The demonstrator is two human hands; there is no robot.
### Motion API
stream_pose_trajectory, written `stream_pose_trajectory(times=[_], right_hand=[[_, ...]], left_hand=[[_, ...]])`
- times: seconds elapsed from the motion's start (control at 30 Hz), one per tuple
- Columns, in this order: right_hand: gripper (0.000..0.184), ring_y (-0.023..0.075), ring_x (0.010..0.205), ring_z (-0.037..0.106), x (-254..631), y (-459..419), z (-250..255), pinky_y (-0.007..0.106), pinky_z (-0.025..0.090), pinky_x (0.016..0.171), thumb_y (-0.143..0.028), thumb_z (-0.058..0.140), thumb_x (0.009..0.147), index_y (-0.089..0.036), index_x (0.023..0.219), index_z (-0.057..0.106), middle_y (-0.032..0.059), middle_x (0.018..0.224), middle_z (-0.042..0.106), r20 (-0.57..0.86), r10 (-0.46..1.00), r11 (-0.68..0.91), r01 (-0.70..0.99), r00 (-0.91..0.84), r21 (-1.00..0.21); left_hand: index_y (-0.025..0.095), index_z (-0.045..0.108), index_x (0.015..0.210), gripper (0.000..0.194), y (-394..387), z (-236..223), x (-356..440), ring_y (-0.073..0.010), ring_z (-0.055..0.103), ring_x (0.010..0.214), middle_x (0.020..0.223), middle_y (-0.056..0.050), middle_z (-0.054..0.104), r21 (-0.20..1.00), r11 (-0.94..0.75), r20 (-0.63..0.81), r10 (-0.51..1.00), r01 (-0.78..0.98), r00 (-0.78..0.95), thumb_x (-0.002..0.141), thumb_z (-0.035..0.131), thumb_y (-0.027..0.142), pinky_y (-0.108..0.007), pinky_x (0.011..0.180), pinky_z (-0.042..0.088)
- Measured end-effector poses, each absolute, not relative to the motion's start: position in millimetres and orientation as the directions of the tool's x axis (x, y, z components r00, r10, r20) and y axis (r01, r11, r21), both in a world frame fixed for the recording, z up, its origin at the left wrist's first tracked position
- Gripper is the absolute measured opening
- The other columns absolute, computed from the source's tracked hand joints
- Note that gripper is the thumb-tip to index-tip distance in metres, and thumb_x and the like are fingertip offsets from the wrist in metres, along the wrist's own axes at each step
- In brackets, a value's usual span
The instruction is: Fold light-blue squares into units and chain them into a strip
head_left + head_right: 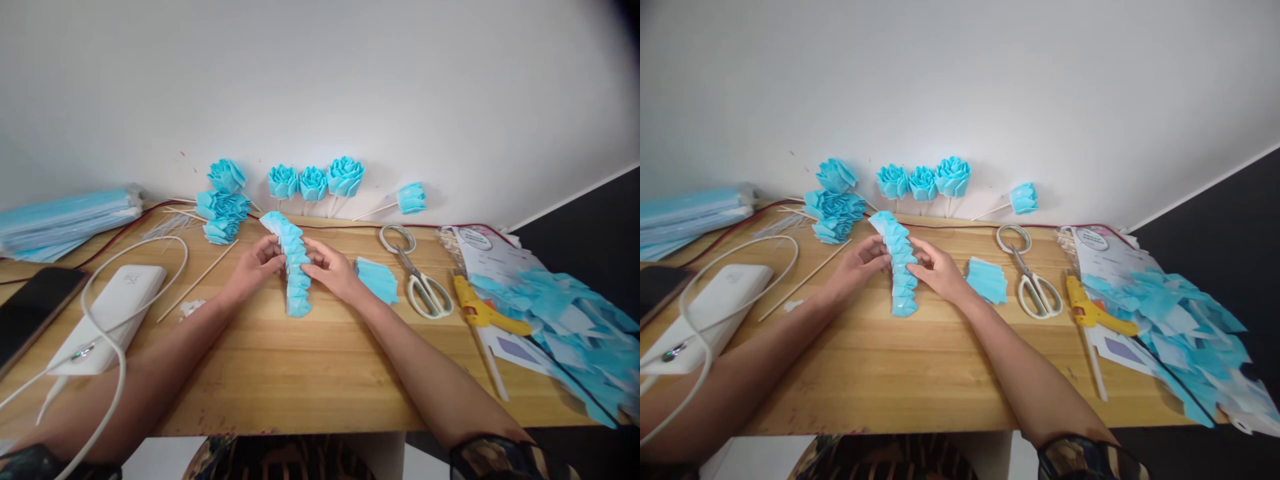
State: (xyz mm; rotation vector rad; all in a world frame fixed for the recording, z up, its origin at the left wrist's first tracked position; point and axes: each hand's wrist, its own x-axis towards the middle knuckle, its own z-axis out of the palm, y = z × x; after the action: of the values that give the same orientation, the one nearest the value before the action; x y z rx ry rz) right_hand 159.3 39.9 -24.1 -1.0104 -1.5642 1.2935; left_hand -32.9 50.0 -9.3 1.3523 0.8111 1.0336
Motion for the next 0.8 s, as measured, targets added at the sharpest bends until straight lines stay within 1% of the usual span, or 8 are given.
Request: stream_pose_trajectory(times=[0.1, 0.23, 0.4, 0.53, 0.63, 0.73, 0.8], right_hand=[[0.057, 0.0107, 0.069, 0.056, 159.9, 40.7, -23.6, 0.024, 0.045, 0.064, -0.028, 0.065, 0.078, -0.02, 0.132, 0.048, 0.001, 0.087, 0.066, 0.126, 0.952, 0.156, 0.089, -0.281, -0.984], [0.056, 0.01, 0.068, 0.054, 160.1, 40.3, -22.2, 0.023, 0.044, 0.063, -0.028, 0.065, 0.078, -0.02, 0.132, 0.049, 0.001, 0.087, 0.065, 0.132, 0.953, 0.162, 0.094, -0.271, -0.982], [0.053, 0.0102, 0.067, 0.054, 160.0, 39.8, -22.8, 0.023, 0.044, 0.062, -0.03, 0.064, 0.079, -0.022, 0.13, 0.051, -0.0006, 0.083, 0.064, 0.147, 0.954, 0.181, 0.113, -0.261, -0.977], [0.051, 0.0108, 0.065, 0.055, 160.9, 39.0, -20.1, 0.024, 0.046, 0.063, -0.032, 0.06, 0.083, -0.021, 0.132, 0.05, -0.0015, 0.076, 0.062, 0.131, 0.952, 0.158, 0.078, -0.278, -0.984], [0.051, 0.0123, 0.067, 0.057, 161.4, 37.6, -17.3, 0.026, 0.049, 0.066, -0.036, 0.056, 0.086, -0.023, 0.134, 0.048, -0.0007, 0.076, 0.062, 0.111, 0.953, 0.131, 0.051, -0.283, -0.99], [0.055, 0.0126, 0.068, 0.058, 160.5, 36.9, -17.9, 0.026, 0.05, 0.067, -0.038, 0.058, 0.085, -0.025, 0.137, 0.045, 0.0004, 0.081, 0.064, 0.083, 0.942, 0.096, 0.024, -0.326, -0.995], [0.061, 0.0121, 0.069, 0.058, 159.6, 37.4, -20.3, 0.025, 0.049, 0.065, -0.036, 0.062, 0.082, -0.025, 0.139, 0.042, -0.0001, 0.082, 0.064, 0.072, 0.928, 0.076, -0.003, -0.366, -0.997]], left_hand=[[0.016, 0.054, 0.11, 0.035, 48.6, -6.8, -32.3, -0.0149, 0.058, 0.072, 0.078, -0.001, 0.06, 0.993, -0.066, 0.102, 0.903, -0.1, 0.418, 0.079, 0.063, 0.03, -0.027, 0.066, 0.045], [0.016, 0.05, 0.115, 0.045, 49.9, -8.4, -31.0, -0.0159, 0.058, 0.077, 0.081, -0.001, 0.059, 0.994, -0.065, 0.099, 0.881, -0.09, 0.463, 0.075, 0.067, 0.025, -0.029, 0.071, 0.045], [0.017, 0.052, 0.112, 0.045, 52.4, -12.7, -30.0, -0.0158, 0.058, 0.076, 0.077, 0.0, 0.059, 0.992, -0.061, 0.103, 0.888, -0.108, 0.448, 0.071, 0.069, 0.022, -0.028, 0.071, 0.044], [0.017, 0.053, 0.111, 0.044, 52.5, -13.3, -31.0, -0.0147, 0.058, 0.072, 0.076, 0.0, 0.06, 0.99, -0.057, 0.11, 0.89, -0.131, 0.443, 0.07, 0.07, 0.022, -0.026, 0.067, 0.043], [0.018, 0.053, 0.114, 0.045, 52.9, -13.3, -32.8, -0.0152, 0.058, 0.073, 0.075, 0.001, 0.06, 0.985, -0.057, 0.12, 0.901, -0.161, 0.416, 0.072, 0.069, 0.023, -0.026, 0.067, 0.044], [0.018, 0.052, 0.117, 0.045, 54.2, -14.0, -34.2, -0.0149, 0.058, 0.074, 0.076, 0.0, 0.06, 0.98, -0.086, 0.151, 0.912, -0.18, 0.382, 0.074, 0.068, 0.023, -0.026, 0.067, 0.045], [0.018, 0.052, 0.117, 0.045, 54.6, -14.2, -34.6, -0.0148, 0.059, 0.073, 0.077, 0.0, 0.061, 0.977, -0.105, 0.168, 0.914, -0.184, 0.37, 0.075, 0.068, 0.023, -0.026, 0.066, 0.045]])
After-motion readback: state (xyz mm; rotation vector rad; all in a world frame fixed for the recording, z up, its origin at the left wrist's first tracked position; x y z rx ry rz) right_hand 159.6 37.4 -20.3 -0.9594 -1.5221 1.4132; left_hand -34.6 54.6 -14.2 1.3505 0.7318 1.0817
